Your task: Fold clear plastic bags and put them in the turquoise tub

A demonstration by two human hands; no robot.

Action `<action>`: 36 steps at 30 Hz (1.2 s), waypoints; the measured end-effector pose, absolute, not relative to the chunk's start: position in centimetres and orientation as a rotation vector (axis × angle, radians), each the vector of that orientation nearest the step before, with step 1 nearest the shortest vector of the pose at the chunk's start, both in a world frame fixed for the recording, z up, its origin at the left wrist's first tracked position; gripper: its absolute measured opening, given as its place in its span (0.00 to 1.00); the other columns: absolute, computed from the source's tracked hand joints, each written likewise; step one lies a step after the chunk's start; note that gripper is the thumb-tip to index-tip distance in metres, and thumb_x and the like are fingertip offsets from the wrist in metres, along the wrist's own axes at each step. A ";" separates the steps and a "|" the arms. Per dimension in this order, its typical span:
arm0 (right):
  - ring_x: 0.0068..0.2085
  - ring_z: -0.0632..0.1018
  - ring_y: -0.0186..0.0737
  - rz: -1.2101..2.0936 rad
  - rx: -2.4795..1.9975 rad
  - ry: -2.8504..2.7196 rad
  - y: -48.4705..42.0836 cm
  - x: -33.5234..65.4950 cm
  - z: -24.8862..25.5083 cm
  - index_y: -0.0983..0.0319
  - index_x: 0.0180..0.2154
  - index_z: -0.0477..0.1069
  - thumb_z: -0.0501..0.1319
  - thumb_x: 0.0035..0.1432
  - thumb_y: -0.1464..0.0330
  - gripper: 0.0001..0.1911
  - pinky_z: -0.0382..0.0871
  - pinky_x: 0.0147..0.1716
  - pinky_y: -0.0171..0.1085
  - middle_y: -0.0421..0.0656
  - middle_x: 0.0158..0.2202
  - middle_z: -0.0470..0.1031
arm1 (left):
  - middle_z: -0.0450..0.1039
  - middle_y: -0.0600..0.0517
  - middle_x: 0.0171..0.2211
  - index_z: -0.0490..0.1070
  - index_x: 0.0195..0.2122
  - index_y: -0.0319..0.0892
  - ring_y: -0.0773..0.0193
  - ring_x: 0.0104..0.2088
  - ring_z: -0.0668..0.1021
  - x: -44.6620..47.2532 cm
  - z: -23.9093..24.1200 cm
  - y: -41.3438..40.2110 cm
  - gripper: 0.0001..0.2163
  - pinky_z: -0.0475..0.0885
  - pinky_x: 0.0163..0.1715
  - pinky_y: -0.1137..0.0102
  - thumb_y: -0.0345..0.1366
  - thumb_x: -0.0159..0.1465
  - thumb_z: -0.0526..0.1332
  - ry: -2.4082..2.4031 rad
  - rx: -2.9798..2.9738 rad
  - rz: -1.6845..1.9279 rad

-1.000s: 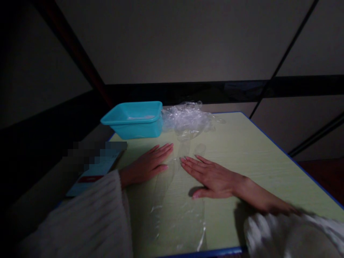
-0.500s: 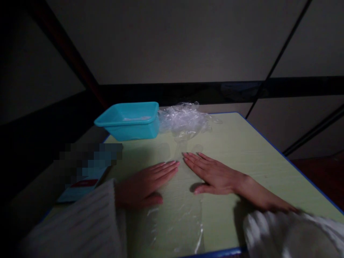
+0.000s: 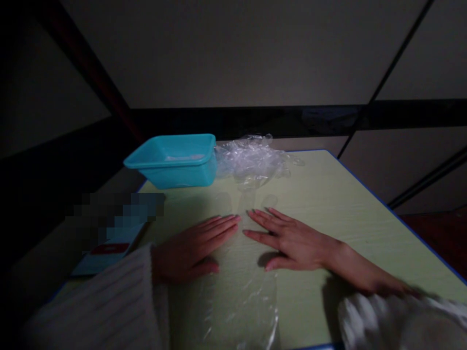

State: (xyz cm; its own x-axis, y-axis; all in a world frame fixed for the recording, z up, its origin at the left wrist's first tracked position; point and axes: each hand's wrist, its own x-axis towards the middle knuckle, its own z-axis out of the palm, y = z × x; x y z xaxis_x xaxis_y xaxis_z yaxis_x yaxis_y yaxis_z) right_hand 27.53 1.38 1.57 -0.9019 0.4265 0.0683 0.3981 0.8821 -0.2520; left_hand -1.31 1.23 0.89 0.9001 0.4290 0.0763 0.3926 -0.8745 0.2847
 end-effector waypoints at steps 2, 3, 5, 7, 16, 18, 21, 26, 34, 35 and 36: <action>0.66 0.44 0.51 0.337 -0.645 -2.946 1.2 27.5 1.6 0.59 0.65 0.45 0.53 0.61 0.52 0.36 0.38 0.63 0.53 0.47 0.68 0.32 | 0.46 0.36 0.65 0.47 0.64 0.33 0.52 0.65 0.50 -1.3 0.9 1.2 0.33 0.46 0.63 0.56 0.54 0.66 0.44 0.621 2.797 0.211; 0.66 0.45 0.51 0.334 -0.649 -2.946 1.2 27.4 1.5 0.59 0.65 0.45 0.53 0.61 0.52 0.36 0.39 0.63 0.53 0.48 0.68 0.33 | 0.47 0.36 0.65 0.48 0.63 0.33 0.51 0.65 0.50 -1.3 1.0 1.2 0.33 0.47 0.63 0.56 0.55 0.66 0.44 0.619 2.796 0.214; 0.66 0.46 0.50 0.329 -0.660 -2.939 1.1 27.4 1.4 0.61 0.65 0.45 0.53 0.61 0.52 0.37 0.40 0.63 0.53 0.50 0.67 0.36 | 0.49 0.35 0.64 0.49 0.63 0.33 0.51 0.65 0.52 -1.3 1.0 1.2 0.34 0.47 0.62 0.55 0.55 0.65 0.44 0.614 2.798 0.212; 0.66 0.47 0.50 0.322 -0.666 -2.945 1.1 27.3 1.4 0.63 0.65 0.44 0.53 0.61 0.52 0.38 0.41 0.63 0.53 0.51 0.67 0.38 | 0.50 0.35 0.64 0.49 0.63 0.32 0.51 0.65 0.52 -1.2 1.0 1.2 0.34 0.47 0.62 0.55 0.56 0.65 0.43 0.617 2.801 0.206; 0.66 0.47 0.49 0.281 -0.673 -2.967 1.1 27.3 1.3 0.64 0.65 0.42 0.52 0.62 0.53 0.38 0.41 0.63 0.53 0.53 0.67 0.39 | 0.51 0.37 0.64 0.49 0.63 0.33 0.51 0.65 0.53 -0.6 1.0 1.7 0.33 0.46 0.63 0.55 0.54 0.66 0.45 0.637 2.793 0.226; 0.66 0.47 0.49 0.275 -0.671 -2.948 1.1 27.2 1.4 0.63 0.65 0.41 0.53 0.61 0.53 0.39 0.40 0.63 0.53 0.52 0.67 0.40 | 0.51 0.37 0.64 0.50 0.63 0.32 0.51 0.64 0.53 -0.5 1.0 1.8 0.33 0.46 0.63 0.54 0.53 0.66 0.46 0.637 2.788 0.231; 0.66 0.48 0.48 0.301 -0.644 -2.916 1.2 27.0 1.5 0.64 0.66 0.38 0.52 0.62 0.52 0.40 0.39 0.63 0.52 0.52 0.67 0.42 | 0.51 0.37 0.64 0.50 0.63 0.32 0.51 0.65 0.53 -0.5 0.9 1.8 0.32 0.46 0.63 0.55 0.53 0.66 0.46 0.638 2.789 0.238; 0.66 0.49 0.46 0.354 -0.617 -2.911 1.2 26.7 1.8 0.65 0.66 0.36 0.52 0.62 0.52 0.41 0.38 0.64 0.51 0.52 0.66 0.46 | 0.51 0.37 0.63 0.51 0.62 0.32 0.52 0.65 0.52 -0.4 0.8 1.9 0.31 0.45 0.63 0.55 0.52 0.66 0.48 0.625 2.795 0.253; 0.65 0.51 0.46 0.471 -0.603 -2.861 1.3 26.7 1.4 0.64 0.66 0.38 0.51 0.62 0.53 0.40 0.38 0.63 0.52 0.52 0.65 0.50 | 0.54 0.41 0.63 0.53 0.62 0.37 0.55 0.64 0.56 -0.7 0.9 1.8 0.26 0.46 0.63 0.55 0.48 0.68 0.45 0.676 2.661 0.393; 0.65 0.51 0.46 0.501 -0.599 -2.852 1.4 26.7 1.4 0.64 0.66 0.38 0.51 0.62 0.53 0.39 0.38 0.63 0.52 0.52 0.65 0.49 | 0.55 0.42 0.63 0.53 0.62 0.38 0.56 0.63 0.56 -0.8 0.9 1.8 0.24 0.47 0.63 0.55 0.46 0.68 0.44 0.714 2.587 0.447; 0.65 0.51 0.47 0.542 -0.597 -2.834 1.4 26.7 1.4 0.63 0.66 0.38 0.51 0.62 0.53 0.39 0.39 0.63 0.52 0.52 0.65 0.49 | 0.55 0.43 0.63 0.55 0.61 0.39 0.57 0.63 0.57 -0.9 0.9 1.7 0.24 0.48 0.63 0.56 0.46 0.69 0.43 0.756 2.487 0.520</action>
State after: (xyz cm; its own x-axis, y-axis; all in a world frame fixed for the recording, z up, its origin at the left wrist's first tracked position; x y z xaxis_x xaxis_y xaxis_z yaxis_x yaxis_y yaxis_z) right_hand 26.73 1.37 1.44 -0.8998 0.4216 0.1126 0.3502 0.8516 -0.3900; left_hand -0.89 1.71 0.92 0.7744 0.5961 0.2122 0.4113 -0.7291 0.5470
